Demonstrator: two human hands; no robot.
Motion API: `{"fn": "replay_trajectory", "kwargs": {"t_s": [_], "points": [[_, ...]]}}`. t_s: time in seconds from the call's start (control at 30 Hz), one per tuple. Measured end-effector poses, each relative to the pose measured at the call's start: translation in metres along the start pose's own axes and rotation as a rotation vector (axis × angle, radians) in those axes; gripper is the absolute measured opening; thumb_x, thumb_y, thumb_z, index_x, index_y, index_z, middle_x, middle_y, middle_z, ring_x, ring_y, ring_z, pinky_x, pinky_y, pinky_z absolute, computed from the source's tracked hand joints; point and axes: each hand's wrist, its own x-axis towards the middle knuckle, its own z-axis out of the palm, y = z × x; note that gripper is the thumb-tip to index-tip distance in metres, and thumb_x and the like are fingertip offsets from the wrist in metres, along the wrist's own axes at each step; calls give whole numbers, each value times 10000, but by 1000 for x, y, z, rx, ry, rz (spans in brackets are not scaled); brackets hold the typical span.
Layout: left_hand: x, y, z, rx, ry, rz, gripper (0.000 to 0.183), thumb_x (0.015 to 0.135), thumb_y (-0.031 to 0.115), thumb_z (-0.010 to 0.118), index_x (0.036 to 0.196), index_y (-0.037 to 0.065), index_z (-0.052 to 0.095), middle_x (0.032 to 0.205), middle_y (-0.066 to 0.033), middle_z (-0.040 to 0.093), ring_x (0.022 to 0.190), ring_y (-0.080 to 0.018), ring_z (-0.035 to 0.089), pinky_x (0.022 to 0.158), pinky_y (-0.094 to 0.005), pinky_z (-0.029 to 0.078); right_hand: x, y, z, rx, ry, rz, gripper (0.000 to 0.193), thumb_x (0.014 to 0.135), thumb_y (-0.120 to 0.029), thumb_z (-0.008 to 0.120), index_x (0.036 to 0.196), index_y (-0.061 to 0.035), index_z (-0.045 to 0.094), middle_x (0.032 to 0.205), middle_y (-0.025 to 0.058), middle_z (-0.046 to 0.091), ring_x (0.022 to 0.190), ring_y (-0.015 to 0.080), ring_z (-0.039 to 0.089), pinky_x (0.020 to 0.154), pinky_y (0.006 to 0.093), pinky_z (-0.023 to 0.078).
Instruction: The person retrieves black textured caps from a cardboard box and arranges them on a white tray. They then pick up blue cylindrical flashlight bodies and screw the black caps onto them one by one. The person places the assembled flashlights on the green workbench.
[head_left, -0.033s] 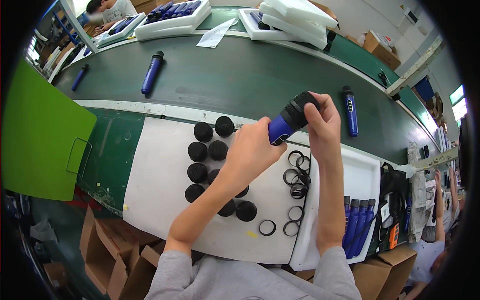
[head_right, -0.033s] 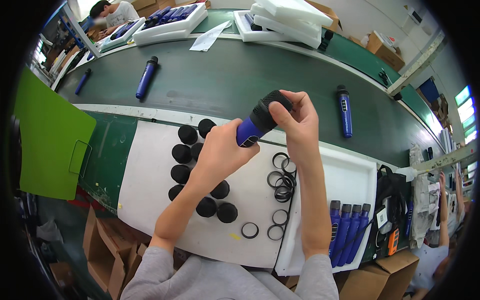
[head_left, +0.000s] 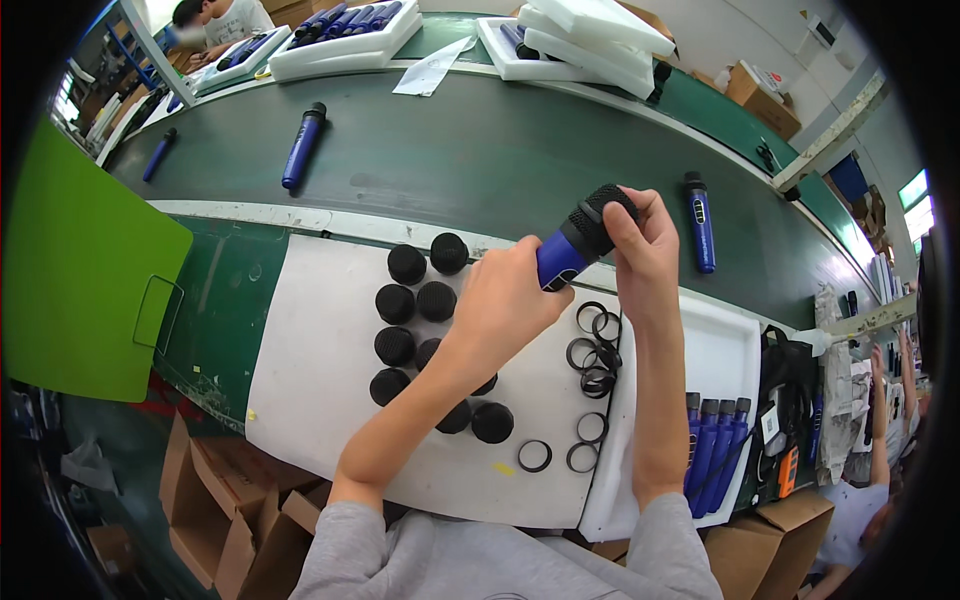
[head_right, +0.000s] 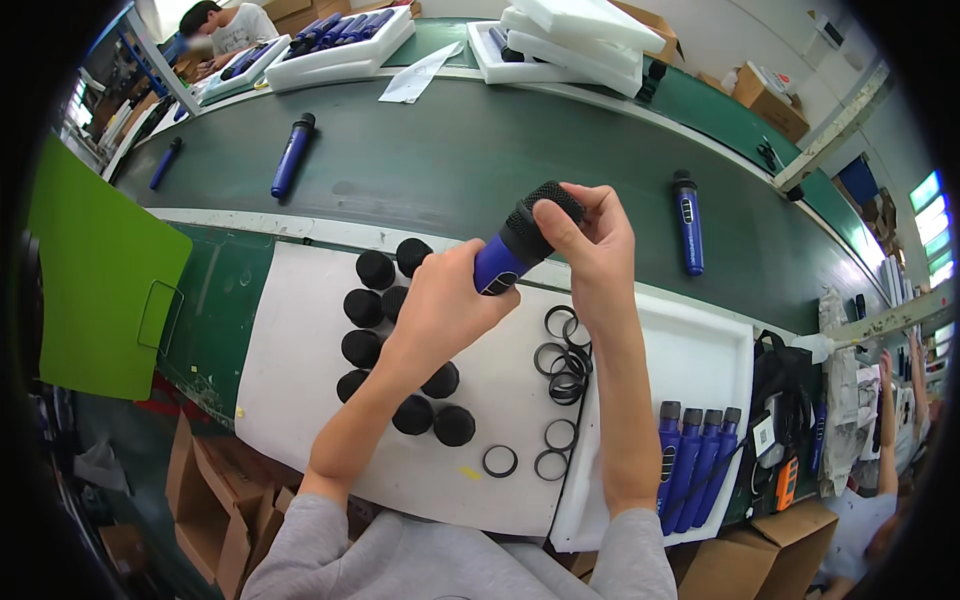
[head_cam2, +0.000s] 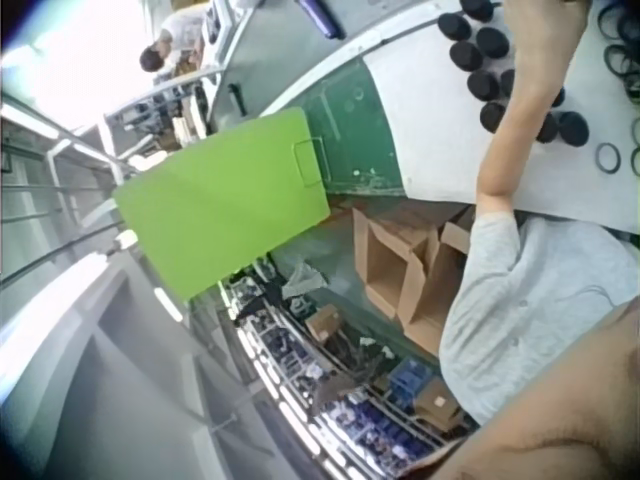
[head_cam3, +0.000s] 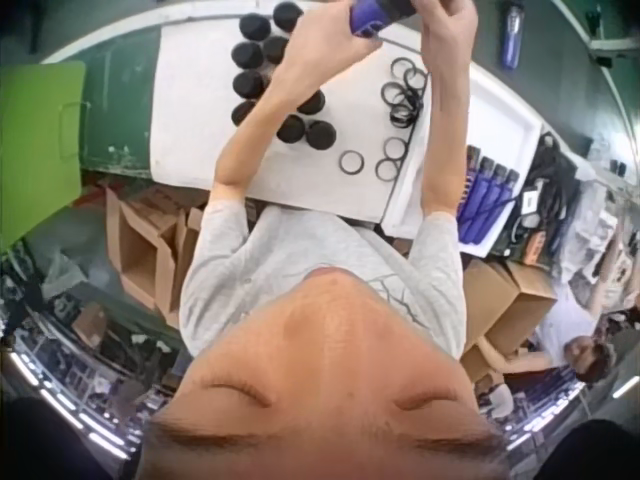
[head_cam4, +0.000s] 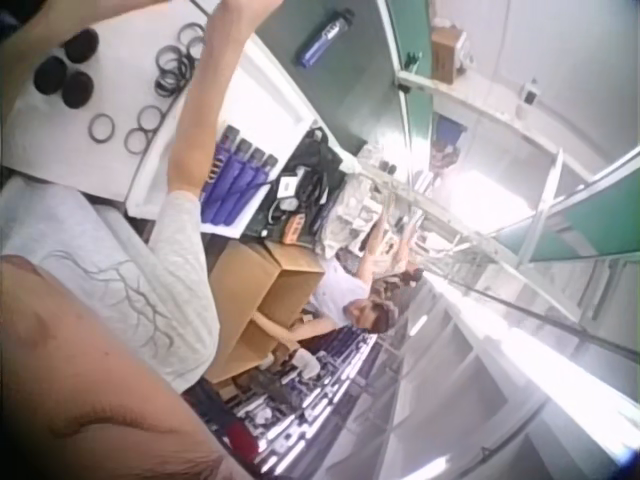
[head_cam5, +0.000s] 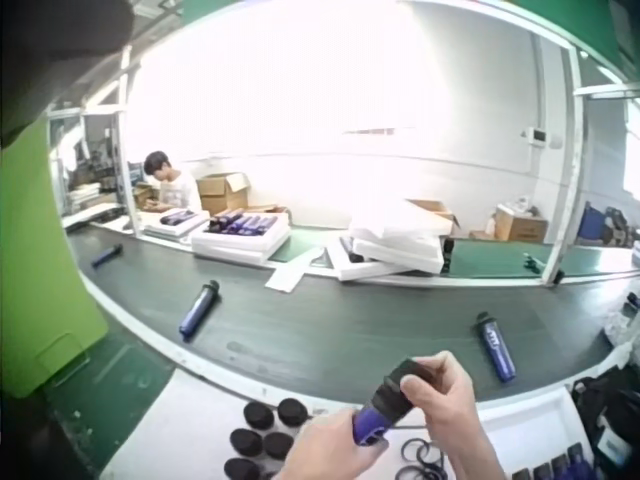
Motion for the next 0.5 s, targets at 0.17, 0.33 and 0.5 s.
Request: {"fn": "replay_trajectory", "kwargs": {"t_s": [0.17,0.33,0.5], "points": [[-3,4,-1,-127,-103,63,291,762,210,750,785,-20,574,637,-89,599,582,-176,622,580,-336,489,5,-16,-3,112,-102,15,350,911,-222,740,1117,-4,559,1010,103,667,962,165,664,880,323,540],[-1,23,-23,-456,-722,-160,270,771,221,760,744,25,576,561,-40,569,462,-126,549,480,-275,437,6,-23,-9,493,-433,-55,838,854,-407,741,1437,88,400,1039,181,683,1046,366,689,954,458,544],[-4,16,-6,-582,-747,-188,204,769,178,738,766,19,610,559,-33,563,460,-125,547,473,-278,434,-2,-21,-3,653,-378,-5,530,915,-101,598,1385,115,484,718,71,607,714,263,670,709,367,542]]}}
